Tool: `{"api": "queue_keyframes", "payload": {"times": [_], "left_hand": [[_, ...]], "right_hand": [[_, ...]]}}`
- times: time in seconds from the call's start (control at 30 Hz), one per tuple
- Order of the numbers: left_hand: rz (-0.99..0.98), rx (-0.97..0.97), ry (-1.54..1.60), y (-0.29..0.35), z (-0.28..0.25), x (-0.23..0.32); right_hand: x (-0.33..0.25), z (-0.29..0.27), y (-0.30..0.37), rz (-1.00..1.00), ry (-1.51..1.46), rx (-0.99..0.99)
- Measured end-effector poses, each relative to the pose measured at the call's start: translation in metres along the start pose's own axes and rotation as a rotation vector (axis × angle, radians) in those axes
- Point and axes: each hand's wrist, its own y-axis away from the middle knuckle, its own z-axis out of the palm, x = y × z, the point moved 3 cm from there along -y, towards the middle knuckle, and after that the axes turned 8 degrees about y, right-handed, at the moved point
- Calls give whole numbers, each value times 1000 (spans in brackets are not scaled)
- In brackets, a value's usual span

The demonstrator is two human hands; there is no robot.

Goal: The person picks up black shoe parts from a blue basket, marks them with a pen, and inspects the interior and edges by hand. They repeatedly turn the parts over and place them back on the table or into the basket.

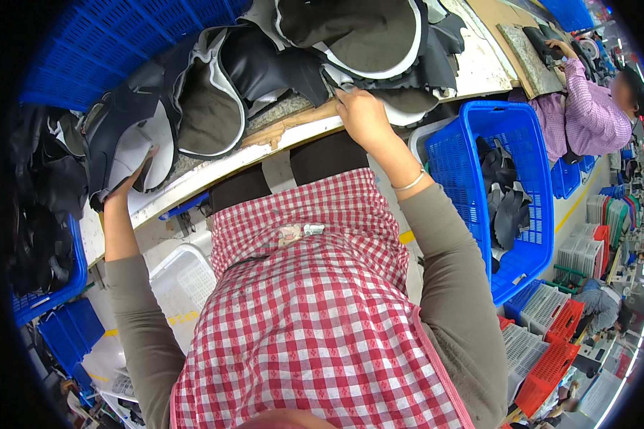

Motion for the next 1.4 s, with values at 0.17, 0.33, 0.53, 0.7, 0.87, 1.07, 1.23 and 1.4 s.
{"api": "queue_keyframes", "payload": {"times": [0.17,0.33,0.53,0.7,0.87,1.07,1.23,1.4], "left_hand": [[-139,-72,8,1,0,6],[-119,-14,-69,8,5,-3],[-65,52,140,25,32,-3],[-541,-129,248,73,46,77],[-102,-345,683,105,-72,139],[-332,319,322,23,-152,34],[-403,-288,567,-16,-85,31],[23,72,564,-2,-183,118]], "right_hand": [[2,16,-48,163,-168,-52],[12,-2,-35,113,-351,-112],[17,17,-27,168,-434,-78],[6,25,-34,220,-391,164],[-19,-16,12,-11,-277,123],[-56,-34,47,-81,-374,264],[-101,-32,42,-248,-472,210],[-129,-106,21,-405,-646,273]]}}
